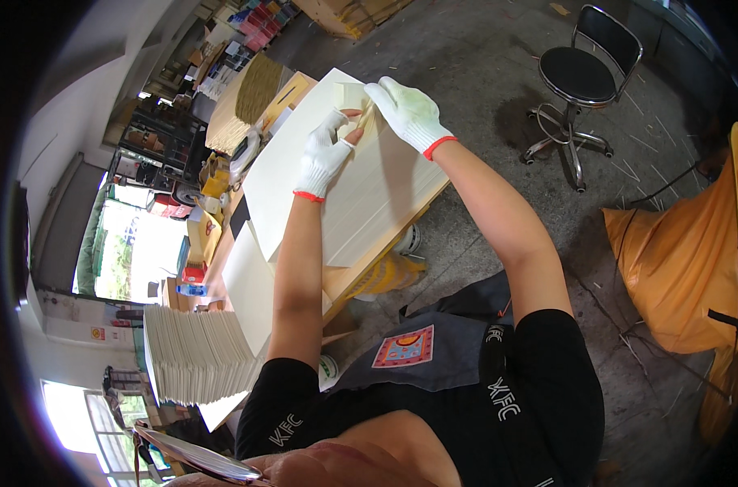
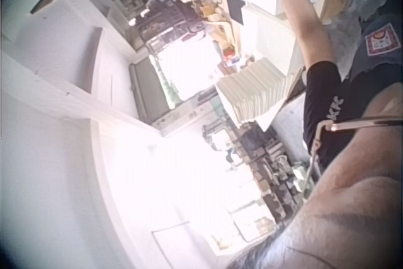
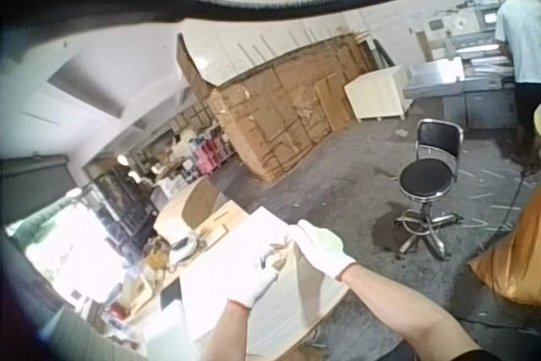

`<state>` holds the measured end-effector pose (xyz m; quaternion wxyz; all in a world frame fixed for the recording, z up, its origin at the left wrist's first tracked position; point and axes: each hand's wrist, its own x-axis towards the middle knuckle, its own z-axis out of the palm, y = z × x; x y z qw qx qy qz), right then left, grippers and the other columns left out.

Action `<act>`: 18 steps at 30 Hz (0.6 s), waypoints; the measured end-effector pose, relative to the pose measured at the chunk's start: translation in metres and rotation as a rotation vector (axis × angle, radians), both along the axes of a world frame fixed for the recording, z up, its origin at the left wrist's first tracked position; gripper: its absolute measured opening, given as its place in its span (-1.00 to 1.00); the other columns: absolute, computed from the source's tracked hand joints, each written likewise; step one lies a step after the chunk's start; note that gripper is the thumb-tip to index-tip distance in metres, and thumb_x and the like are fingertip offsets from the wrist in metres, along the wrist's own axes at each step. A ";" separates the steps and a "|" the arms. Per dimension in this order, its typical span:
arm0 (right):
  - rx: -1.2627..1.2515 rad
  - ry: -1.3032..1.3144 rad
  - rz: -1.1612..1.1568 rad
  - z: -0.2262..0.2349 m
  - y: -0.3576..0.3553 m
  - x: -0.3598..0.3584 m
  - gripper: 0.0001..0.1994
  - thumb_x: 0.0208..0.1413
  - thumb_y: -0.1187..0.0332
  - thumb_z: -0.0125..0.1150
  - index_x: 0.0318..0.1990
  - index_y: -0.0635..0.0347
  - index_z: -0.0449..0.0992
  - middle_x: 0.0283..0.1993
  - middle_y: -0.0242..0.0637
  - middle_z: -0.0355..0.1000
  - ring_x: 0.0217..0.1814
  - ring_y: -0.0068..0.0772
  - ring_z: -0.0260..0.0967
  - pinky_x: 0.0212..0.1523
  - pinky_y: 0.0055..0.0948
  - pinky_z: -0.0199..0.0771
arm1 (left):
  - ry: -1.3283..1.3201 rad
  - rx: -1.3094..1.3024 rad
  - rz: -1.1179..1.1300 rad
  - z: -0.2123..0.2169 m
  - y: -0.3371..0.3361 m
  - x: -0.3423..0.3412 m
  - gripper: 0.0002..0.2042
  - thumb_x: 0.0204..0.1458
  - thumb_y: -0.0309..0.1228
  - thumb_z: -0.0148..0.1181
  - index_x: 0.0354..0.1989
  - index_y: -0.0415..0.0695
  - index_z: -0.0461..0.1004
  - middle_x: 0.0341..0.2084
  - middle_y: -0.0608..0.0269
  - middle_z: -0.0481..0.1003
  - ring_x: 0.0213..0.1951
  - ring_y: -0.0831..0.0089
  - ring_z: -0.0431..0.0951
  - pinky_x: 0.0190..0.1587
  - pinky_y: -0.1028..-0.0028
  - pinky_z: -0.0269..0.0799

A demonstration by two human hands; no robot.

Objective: The person counts paper by flipping through stacks by hand and moving counted sections to new stacks on the table.

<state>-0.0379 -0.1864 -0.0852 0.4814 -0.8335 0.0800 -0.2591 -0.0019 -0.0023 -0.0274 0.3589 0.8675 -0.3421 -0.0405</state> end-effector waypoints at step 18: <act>-0.064 -0.044 -0.045 -0.007 0.002 0.004 -0.43 0.36 -0.24 -0.28 -0.17 0.09 0.42 -0.31 0.04 0.50 -0.21 0.19 0.46 -0.19 0.00 0.38 | -0.020 0.059 0.011 0.002 -0.002 -0.002 -0.66 0.13 -0.37 0.29 0.09 -0.06 0.53 -0.09 0.06 0.61 -0.38 0.45 0.57 -0.23 0.44 0.47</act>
